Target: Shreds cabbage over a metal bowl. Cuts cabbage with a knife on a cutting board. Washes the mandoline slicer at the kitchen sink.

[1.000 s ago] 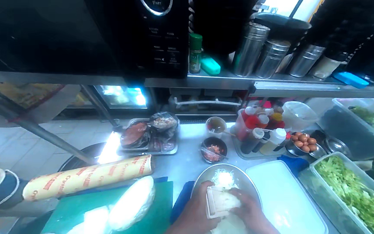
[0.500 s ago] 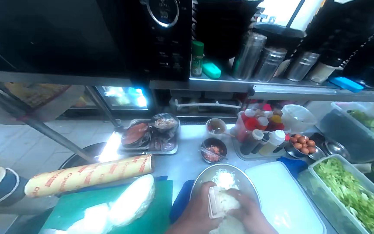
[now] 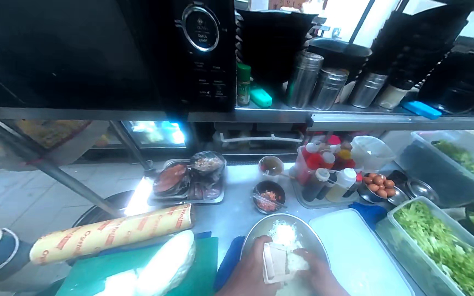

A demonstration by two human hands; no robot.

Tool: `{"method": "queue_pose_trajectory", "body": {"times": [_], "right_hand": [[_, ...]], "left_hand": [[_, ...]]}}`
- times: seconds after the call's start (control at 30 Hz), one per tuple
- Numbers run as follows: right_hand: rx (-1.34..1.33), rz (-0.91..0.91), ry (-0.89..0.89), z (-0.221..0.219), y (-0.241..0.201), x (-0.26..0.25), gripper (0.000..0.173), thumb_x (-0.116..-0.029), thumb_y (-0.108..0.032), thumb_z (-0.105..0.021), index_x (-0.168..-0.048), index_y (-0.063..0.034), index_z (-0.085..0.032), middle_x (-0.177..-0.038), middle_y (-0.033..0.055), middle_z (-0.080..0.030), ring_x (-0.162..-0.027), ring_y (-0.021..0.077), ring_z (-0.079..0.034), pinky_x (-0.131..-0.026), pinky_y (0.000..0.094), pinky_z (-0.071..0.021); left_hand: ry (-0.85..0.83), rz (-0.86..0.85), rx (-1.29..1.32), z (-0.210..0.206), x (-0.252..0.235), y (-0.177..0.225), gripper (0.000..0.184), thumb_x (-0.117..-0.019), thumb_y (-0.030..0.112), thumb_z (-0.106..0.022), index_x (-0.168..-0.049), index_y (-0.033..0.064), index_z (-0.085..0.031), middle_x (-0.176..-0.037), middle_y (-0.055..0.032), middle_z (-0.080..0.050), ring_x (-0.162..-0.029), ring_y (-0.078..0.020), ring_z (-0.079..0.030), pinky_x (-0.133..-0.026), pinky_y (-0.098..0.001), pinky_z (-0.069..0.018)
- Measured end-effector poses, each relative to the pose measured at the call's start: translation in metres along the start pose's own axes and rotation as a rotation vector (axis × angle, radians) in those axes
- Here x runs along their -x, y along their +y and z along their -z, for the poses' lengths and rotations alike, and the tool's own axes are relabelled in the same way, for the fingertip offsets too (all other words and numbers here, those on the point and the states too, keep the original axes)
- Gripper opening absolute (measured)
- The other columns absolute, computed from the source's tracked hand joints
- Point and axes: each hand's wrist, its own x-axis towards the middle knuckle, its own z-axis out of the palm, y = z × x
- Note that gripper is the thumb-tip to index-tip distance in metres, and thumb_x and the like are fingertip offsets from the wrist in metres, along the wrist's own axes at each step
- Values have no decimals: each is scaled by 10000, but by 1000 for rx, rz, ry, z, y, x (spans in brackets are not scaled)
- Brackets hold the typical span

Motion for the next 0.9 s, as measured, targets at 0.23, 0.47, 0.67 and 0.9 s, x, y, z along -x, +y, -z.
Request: {"method": "queue_pose_trajectory", "body": {"times": [0.23,0.47,0.67,0.9], "right_hand": [[1,-15,37,-5,5,-2,565,-877,-226,-793,-1414,-212,-620,-1418,17,-626,-1268,142,-614,-1091,435,-519],[-99,76,61,-6,-17,-2,559,-876,-177,-798,-1406,-223,-628,-1426,-27,-618,-1291,96,-592,-1104,385,-523],[-134,117,39,-1,-43,5,556,-883,-146,-794,-1408,-229,-631,-1448,-44,-602,-1313,95,-576,-1112,387,-522],[-84,35,35,-1,-20,6,531,-899,-237,-795,-1401,-183,-631,-1424,6,-622,-1293,117,-595,-1109,397,-514]], "left_hand": [[1,-9,-15,2,-4,-1,1110,-640,472,-937,-1513,195,-312,-1331,-39,-624,-1122,-141,-675,-951,-429,-601],[6,11,-28,-1,-7,-1,1110,-641,519,-924,-1512,222,-304,-1317,-10,-628,-1085,-118,-686,-913,-414,-618],[10,11,-28,-4,-3,3,1098,-647,495,-923,-1514,192,-323,-1339,-35,-616,-1092,-129,-684,-914,-416,-615],[10,15,-14,-3,-2,3,1091,-645,479,-929,-1512,186,-336,-1350,-44,-610,-1104,-143,-680,-925,-425,-608]]}}
